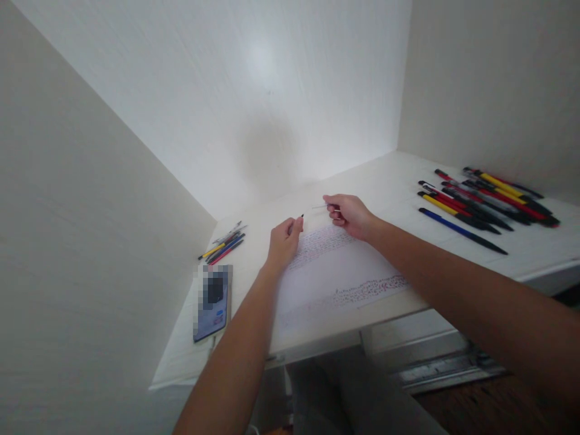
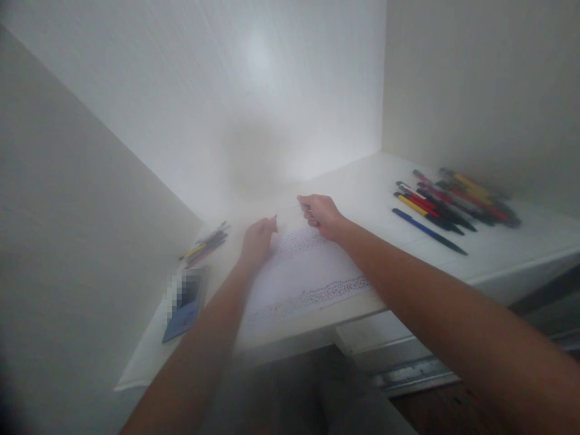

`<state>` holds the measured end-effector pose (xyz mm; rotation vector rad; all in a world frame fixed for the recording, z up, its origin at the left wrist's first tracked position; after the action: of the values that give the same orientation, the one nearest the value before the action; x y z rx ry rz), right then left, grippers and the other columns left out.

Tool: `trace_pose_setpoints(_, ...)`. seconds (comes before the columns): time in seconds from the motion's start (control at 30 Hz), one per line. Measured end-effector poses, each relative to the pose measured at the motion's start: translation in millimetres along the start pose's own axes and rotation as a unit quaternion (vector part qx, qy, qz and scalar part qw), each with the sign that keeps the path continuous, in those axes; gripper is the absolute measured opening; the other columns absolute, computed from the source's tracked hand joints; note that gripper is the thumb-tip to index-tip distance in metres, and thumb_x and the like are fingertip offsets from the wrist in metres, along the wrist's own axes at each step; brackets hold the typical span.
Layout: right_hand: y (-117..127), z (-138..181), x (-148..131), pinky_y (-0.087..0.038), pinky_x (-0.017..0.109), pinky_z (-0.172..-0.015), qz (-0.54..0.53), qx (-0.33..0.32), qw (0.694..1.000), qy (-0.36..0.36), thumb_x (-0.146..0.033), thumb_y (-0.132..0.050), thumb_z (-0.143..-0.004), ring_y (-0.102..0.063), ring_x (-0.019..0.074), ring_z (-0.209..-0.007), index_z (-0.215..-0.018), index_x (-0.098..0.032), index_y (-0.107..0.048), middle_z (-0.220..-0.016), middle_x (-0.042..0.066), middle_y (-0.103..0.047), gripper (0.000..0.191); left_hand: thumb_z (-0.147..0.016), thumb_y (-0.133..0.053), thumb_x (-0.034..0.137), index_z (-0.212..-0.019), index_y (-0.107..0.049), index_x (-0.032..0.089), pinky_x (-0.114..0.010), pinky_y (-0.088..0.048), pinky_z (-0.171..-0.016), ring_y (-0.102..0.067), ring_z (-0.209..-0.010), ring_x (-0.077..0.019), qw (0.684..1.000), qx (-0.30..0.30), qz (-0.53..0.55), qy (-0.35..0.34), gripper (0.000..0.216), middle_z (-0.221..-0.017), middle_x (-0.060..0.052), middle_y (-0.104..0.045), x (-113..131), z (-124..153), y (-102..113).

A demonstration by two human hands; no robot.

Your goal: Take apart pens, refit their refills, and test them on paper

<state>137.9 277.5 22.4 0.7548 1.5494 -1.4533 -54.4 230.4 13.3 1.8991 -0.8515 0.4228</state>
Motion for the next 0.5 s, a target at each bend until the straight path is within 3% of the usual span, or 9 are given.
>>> trace_pose_setpoints(0.27,2.0,-2.6,3.7,-0.01,0.025,-0.043,0.038,0.007,0.999,0.023,-0.018,-0.063,-0.089,-0.025,0.0073,-0.049,-0.068,-0.018,-0.045,-0.062,-0.003,-0.038,0.027,-0.096,-0.048,0.049,-0.072,-0.064,0.018,-0.028,-0.032,-0.063,-0.049,-0.067,-0.0162,0.999,-0.021,-0.048,-0.003,0.042,-0.068,-0.001,-0.059,1.2,-0.1,1.0)
trace_pose_setpoints(0.5,6.0,-5.3,2.9,-0.011,0.025,-0.042,0.038,0.081,0.994,0.06,-0.018,-0.063,-0.088,-0.026,0.0066,-0.047,-0.068,-0.019,-0.043,-0.061,-0.004,-0.038,0.028,-0.094,-0.051,0.046,-0.07,-0.065,0.018,-0.028,-0.031,-0.063,-0.049,-0.067,-0.0169,1.0,0.001,-0.025,0.011,0.039,-0.066,-0.001,-0.059,3.7,0.2,2.6)
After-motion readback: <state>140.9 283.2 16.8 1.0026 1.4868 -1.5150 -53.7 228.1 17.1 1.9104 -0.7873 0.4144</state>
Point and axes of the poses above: each hand's wrist, its own z-axis away from the middle knuckle, its own y-axis out of the back of the hand, x = y × z, the point moved 1 cm from there along -z, towards the middle knuckle
